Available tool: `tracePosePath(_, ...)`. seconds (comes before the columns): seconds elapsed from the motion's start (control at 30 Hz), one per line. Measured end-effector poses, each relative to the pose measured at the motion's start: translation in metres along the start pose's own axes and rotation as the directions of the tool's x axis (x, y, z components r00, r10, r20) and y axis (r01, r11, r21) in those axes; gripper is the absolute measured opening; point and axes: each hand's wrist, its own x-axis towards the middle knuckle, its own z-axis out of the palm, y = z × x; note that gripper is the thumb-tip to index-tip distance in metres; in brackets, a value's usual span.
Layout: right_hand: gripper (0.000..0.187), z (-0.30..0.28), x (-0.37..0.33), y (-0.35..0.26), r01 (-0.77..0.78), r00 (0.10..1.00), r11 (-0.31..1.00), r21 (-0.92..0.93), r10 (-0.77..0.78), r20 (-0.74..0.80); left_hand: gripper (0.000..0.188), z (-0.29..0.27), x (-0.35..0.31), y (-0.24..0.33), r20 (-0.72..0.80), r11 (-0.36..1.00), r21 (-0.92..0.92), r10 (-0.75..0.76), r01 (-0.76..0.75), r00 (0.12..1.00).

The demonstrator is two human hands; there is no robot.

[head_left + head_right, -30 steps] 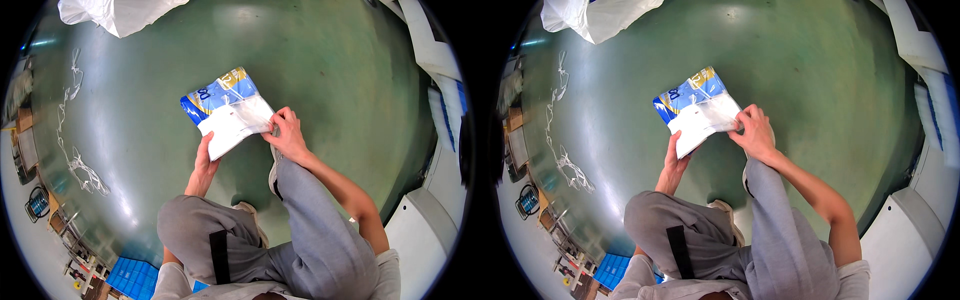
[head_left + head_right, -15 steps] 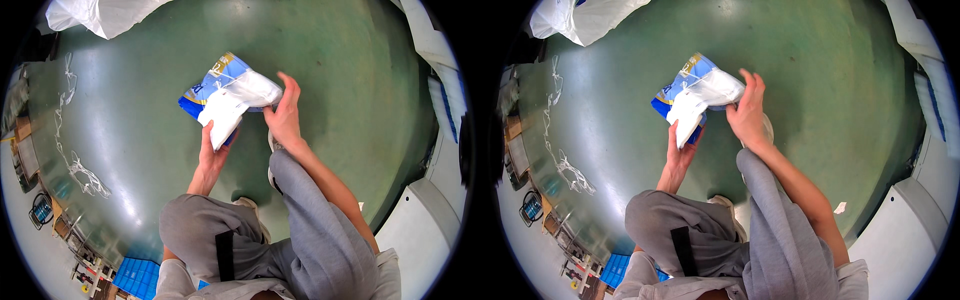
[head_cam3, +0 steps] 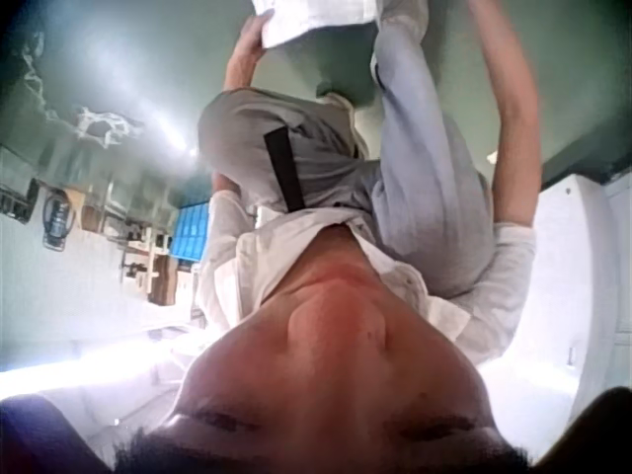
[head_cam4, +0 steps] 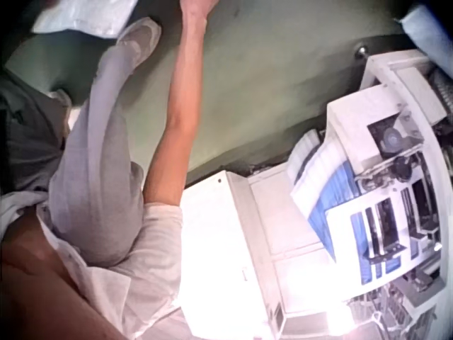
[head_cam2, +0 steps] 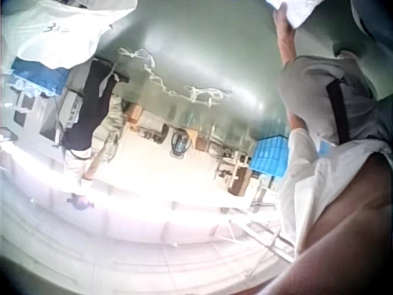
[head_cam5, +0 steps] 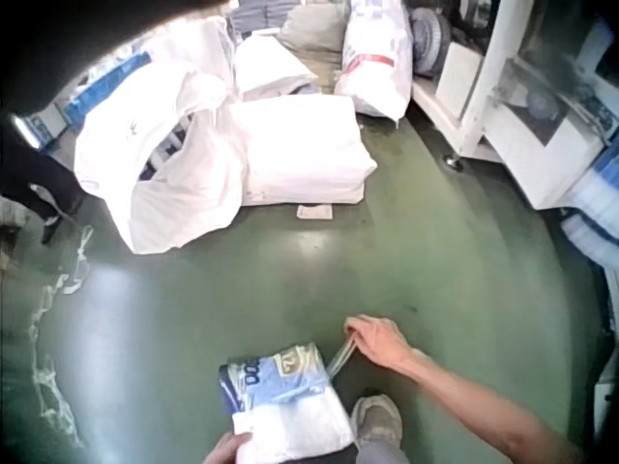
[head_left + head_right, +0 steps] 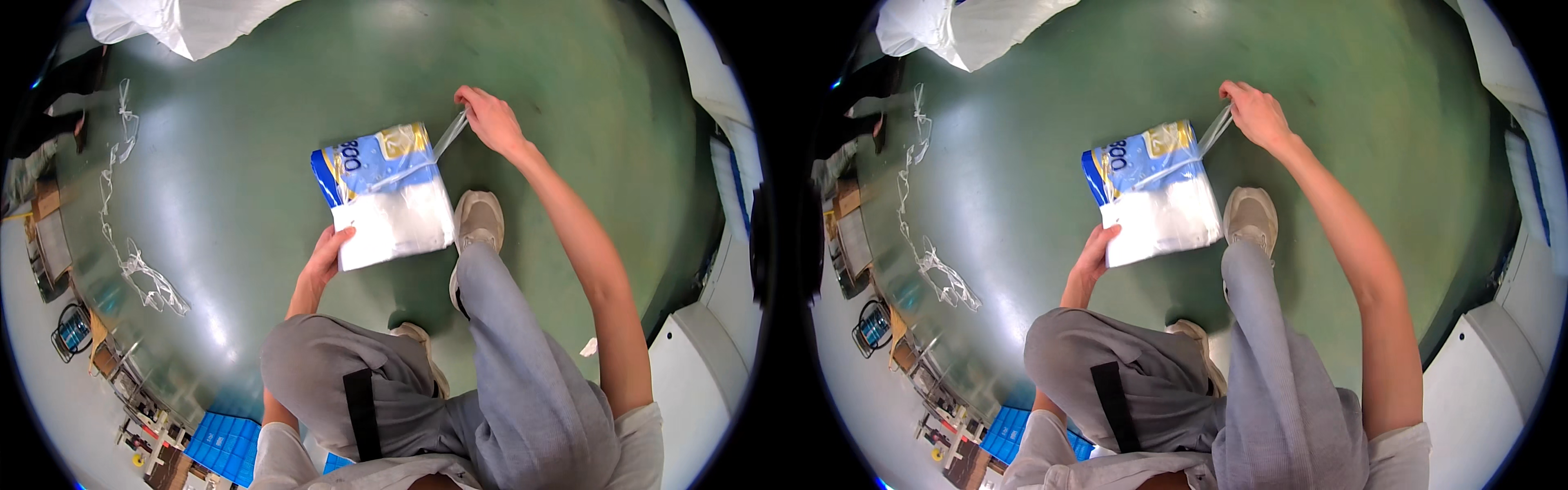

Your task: The person takes a bundle of plastic packaging bags from a rack, sits on the floor to sort through them and remove a damaged outer layer, then replaces the bundle onto the machinery rack.

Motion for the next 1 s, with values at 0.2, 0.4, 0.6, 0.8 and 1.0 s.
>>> tracePosePath(0.2,0.017,0.010,0.033,0.003,-0.108,0.984,0.989,-0.098,0.093,-0.150,0.065,-0.022,-0.010,0.013,-0.035,0.987,0.157,-0.027,0.032,0.999)
tracePosePath(0.4,0.026,-0.020,0.062,-0.083,-0.092,0.995,0.721,0.686,0.098,0.030,0.076,-0.035,-0.005,0.034,-0.082,0.626,0.751,0.402,-0.209,0.912)
tracePosePath(0.6,0.018,-0.053,0.009,-0.200,0.163,0.958,0.688,0.707,-0.283,0.054,0.095,0.050,-0.014,0.118,0.438,-0.202,0.875,0.719,-0.440,0.540)
tracePosePath(0.8,0.048,-0.019,-0.013,-0.194,0.056,0.990,0.774,0.630,-0.123,0.063,0.035,0.014,0.047,0.173,0.175,0.109,0.941,0.652,-0.321,0.737)
tracePosePath(1.0,0.107,0.078,-0.043,-0.092,-0.564,0.758,0.705,0.429,0.235,0.609,0.016,-0.059,0.061,0.208,-0.384,0.712,0.500,0.692,-0.493,0.611)
